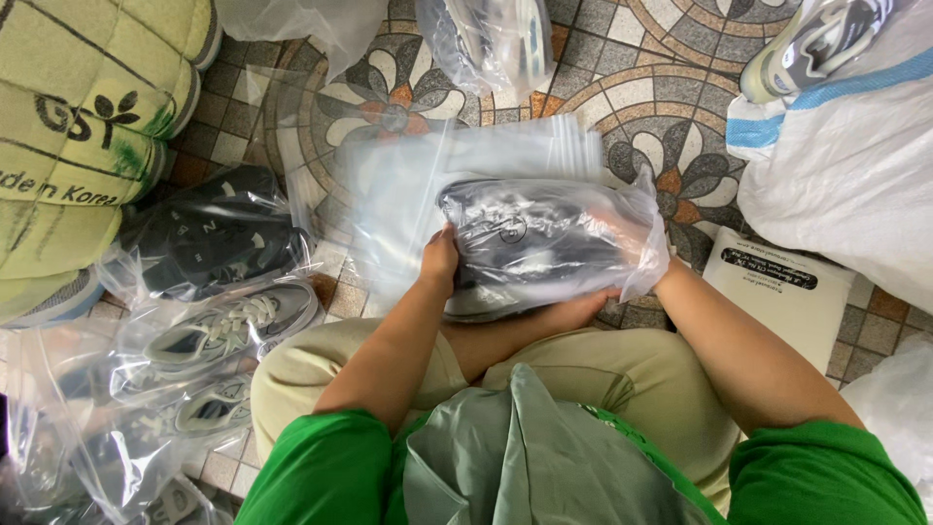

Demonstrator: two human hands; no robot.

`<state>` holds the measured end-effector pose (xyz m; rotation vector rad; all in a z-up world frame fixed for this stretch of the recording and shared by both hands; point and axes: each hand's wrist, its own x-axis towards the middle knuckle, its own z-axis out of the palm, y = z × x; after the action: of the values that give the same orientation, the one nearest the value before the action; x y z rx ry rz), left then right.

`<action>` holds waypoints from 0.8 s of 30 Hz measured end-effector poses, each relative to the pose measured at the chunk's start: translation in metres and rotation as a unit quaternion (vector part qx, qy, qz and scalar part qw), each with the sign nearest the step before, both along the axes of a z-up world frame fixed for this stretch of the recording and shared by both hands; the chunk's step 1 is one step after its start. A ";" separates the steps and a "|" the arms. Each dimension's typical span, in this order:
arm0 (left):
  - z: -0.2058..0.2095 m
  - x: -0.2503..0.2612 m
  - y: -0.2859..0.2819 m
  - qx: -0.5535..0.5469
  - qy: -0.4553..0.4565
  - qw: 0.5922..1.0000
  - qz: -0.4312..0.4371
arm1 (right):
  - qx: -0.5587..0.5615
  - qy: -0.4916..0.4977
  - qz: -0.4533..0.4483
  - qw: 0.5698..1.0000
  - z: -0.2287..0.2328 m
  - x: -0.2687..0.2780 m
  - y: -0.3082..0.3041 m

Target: The person sits on the floor and places pairs of athletic shoes into clear plastic zip bags, sealing each bag by hand and using a white marker to write on the plastic bags.

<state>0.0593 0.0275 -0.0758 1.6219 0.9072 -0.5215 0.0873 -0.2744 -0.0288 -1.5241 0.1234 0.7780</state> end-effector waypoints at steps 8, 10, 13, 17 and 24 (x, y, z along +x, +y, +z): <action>-0.029 0.006 -0.001 -0.075 -0.115 0.979 0.150 | -0.049 0.109 -0.079 0.990 0.039 0.011 -0.020; -0.036 0.008 0.002 -0.085 -0.130 0.976 0.156 | -0.043 0.104 -0.107 0.988 0.049 0.009 -0.036; -0.032 0.021 -0.001 -0.115 -0.144 0.968 0.173 | -0.029 0.093 -0.162 0.982 0.064 0.009 -0.042; 0.004 0.047 -0.020 -0.146 -0.148 0.965 0.157 | -0.006 0.082 -0.225 0.971 0.077 0.001 -0.051; 0.027 0.107 -0.112 -0.116 -0.262 0.958 0.030 | 0.027 0.078 -0.326 0.942 0.082 -0.030 -0.079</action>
<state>0.1662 -0.0844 -0.0487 1.4120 0.4747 -0.1313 0.0568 -0.3536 0.0529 -1.2512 0.6846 0.3582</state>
